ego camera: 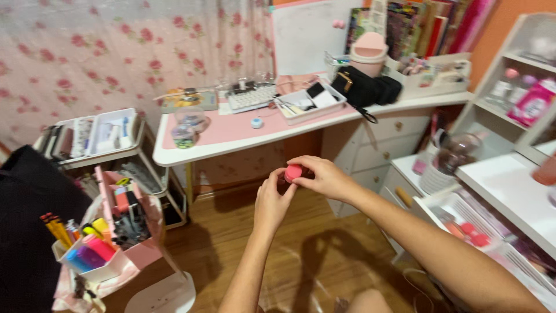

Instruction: The person organizes a cluttered vanity desk in a bedroom. They sort cosmetics and small items into a pull-out drawer, arrange a tray with a phone and accessories on the desktop, handle a cable, fold a pink pouch, and stack black pouches together on the desk.

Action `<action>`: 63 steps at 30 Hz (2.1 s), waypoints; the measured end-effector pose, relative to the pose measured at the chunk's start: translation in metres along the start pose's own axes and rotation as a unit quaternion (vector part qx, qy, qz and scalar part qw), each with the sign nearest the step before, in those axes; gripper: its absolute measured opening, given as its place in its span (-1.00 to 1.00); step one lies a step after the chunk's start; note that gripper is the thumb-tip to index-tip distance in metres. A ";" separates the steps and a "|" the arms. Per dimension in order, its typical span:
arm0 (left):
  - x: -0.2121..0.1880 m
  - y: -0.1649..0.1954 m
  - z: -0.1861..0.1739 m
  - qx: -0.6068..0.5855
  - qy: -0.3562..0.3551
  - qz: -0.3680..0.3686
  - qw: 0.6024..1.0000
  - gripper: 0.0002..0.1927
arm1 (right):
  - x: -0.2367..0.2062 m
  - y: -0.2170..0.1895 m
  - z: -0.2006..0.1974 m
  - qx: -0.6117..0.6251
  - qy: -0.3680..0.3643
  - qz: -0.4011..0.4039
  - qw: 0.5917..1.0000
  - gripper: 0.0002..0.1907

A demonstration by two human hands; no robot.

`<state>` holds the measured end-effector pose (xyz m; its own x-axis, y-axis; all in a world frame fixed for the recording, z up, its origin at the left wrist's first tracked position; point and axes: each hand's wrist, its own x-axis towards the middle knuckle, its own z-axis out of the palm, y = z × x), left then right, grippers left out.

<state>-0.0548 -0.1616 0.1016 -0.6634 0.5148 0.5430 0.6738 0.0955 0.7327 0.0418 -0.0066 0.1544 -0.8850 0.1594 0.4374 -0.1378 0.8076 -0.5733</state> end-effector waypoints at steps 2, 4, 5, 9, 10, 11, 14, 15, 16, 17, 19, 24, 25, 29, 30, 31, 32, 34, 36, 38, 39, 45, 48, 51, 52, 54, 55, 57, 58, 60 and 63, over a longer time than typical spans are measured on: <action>-0.003 0.005 0.013 0.008 -0.015 0.019 1.000 -0.55 | -0.016 0.006 -0.010 0.025 0.004 0.035 0.999 -0.51; -0.007 0.010 0.027 0.007 -0.031 0.057 0.998 -0.57 | -0.034 0.013 -0.021 0.013 0.020 0.037 0.999 -0.52; -0.010 0.012 0.035 0.010 -0.046 0.054 0.997 -0.56 | -0.043 0.017 -0.026 0.000 0.025 0.041 0.999 -0.52; -0.020 0.029 0.072 0.007 -0.109 0.057 0.992 -0.54 | -0.082 0.035 -0.051 -0.048 0.033 0.091 0.994 -0.52; -0.023 0.033 0.082 0.004 -0.126 0.059 0.990 -0.54 | -0.093 0.041 -0.056 -0.056 0.030 0.113 0.992 -0.52; -0.027 0.037 0.090 -0.007 -0.149 0.055 0.987 -0.53 | -0.104 0.047 -0.061 -0.056 0.035 0.120 0.991 -0.52; -0.039 0.046 0.117 -0.037 -0.206 0.051 0.977 -0.53 | -0.144 0.073 -0.085 -0.073 0.038 0.166 0.983 -0.51; -0.041 0.047 0.124 -0.046 -0.214 0.058 0.974 -0.53 | -0.158 0.085 -0.097 -0.091 0.033 0.194 0.976 -0.50; -0.043 0.049 0.132 -0.055 -0.223 0.065 0.971 -0.53 | -0.173 0.098 -0.112 -0.108 0.027 0.222 0.969 -0.50; -0.044 0.049 0.139 -0.059 -0.230 0.066 0.969 -0.54 | -0.189 0.112 -0.130 -0.148 0.033 0.244 0.958 -0.48; -0.044 0.046 0.148 -0.066 -0.244 0.067 0.965 -0.55 | -0.228 0.139 -0.165 -0.216 0.033 0.293 0.931 -0.52; -0.043 0.044 0.167 -0.065 -0.260 0.067 0.961 -0.56 | -0.302 0.186 -0.179 -0.253 -0.009 0.448 0.857 -0.49; -0.044 0.046 0.171 -0.065 -0.261 0.070 0.961 -0.56 | -0.311 0.189 -0.176 -0.259 -0.019 0.462 0.848 -0.48; -0.046 0.055 0.181 -0.064 -0.287 0.051 0.954 -0.56 | -0.319 0.190 -0.162 -0.252 -0.018 0.513 0.820 -0.43; -0.046 0.058 0.182 -0.066 -0.288 0.052 0.954 -0.56 | -0.318 0.189 -0.159 -0.252 -0.035 0.529 0.810 -0.52; -0.047 0.060 0.182 -0.067 -0.289 0.052 0.954 -0.56 | -0.316 0.190 -0.156 -0.253 -0.052 0.543 0.799 -0.60; -0.048 0.062 0.181 -0.066 -0.294 0.048 0.952 -0.56 | -0.315 0.190 -0.154 -0.253 -0.069 0.557 0.788 -0.67; -0.049 0.065 0.179 -0.062 -0.301 0.040 0.951 -0.56 | -0.314 0.194 -0.148 -0.349 -0.092 0.509 0.782 -0.70; -0.050 0.067 0.175 -0.051 -0.306 0.035 0.950 -0.55 | -0.315 0.202 -0.140 -0.410 -0.104 0.468 0.776 -0.72; -0.049 0.067 0.174 -0.043 -0.310 0.028 0.949 -0.55 | -0.320 0.210 -0.132 -0.439 -0.109 0.443 0.774 -0.71; -0.049 0.067 0.173 -0.040 -0.313 0.024 0.949 -0.55 | -0.322 0.213 -0.128 -0.448 -0.099 0.438 0.773 -0.71; -0.051 0.061 0.174 -0.037 -0.317 0.017 0.948 -0.56 | -0.330 0.215 -0.111 -0.412 -0.076 0.498 0.759 -0.71; -0.051 0.058 0.175 -0.038 -0.318 0.006 0.947 -0.56 | -0.330 0.208 -0.108 -0.423 -0.093 0.496 0.752 -0.64; -0.052 0.057 0.178 -0.041 -0.317 0.016 0.947 -0.56 | -0.328 0.204 -0.107 -0.421 -0.119 0.507 0.743 -0.57; -0.052 0.057 0.179 -0.041 -0.316 0.023 0.948 -0.56 | -0.328 0.205 -0.108 -0.418 -0.138 0.510 0.739 -0.58; -0.053 0.057 0.181 -0.048 -0.311 0.033 0.949 -0.57 | -0.327 0.209 -0.111 -0.372 -0.143 0.530 0.748 -0.61; -0.053 0.057 0.181 -0.050 -0.308 0.037 0.949 -0.57 | -0.328 0.212 -0.114 -0.328 -0.130 0.546 0.760 -0.61; -0.053 0.057 0.179 -0.050 -0.310 0.028 0.949 -0.57 | -0.330 0.218 -0.120 -0.254 -0.081 0.578 0.772 -0.65; -0.052 0.057 0.178 -0.050 -0.311 0.023 0.949 -0.57 | -0.333 0.219 -0.124 -0.224 -0.044 0.594 0.772 -0.69; -0.051 0.057 0.176 -0.045 -0.318 0.015 0.947 -0.57 | -0.338 0.220 -0.132 -0.191 0.011 0.604 0.774 -0.72; -0.050 0.060 0.176 -0.032 -0.326 0.007 0.945 -0.60 | -0.348 0.211 -0.149 -0.190 0.076 0.579 0.789 -0.71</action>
<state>0.0755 -0.0318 0.0463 -0.2991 0.9329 0.2004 0.6470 0.0440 0.7612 0.3868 0.1933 -0.0155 -0.2524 0.9585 -0.1328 0.8934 0.1781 -0.4124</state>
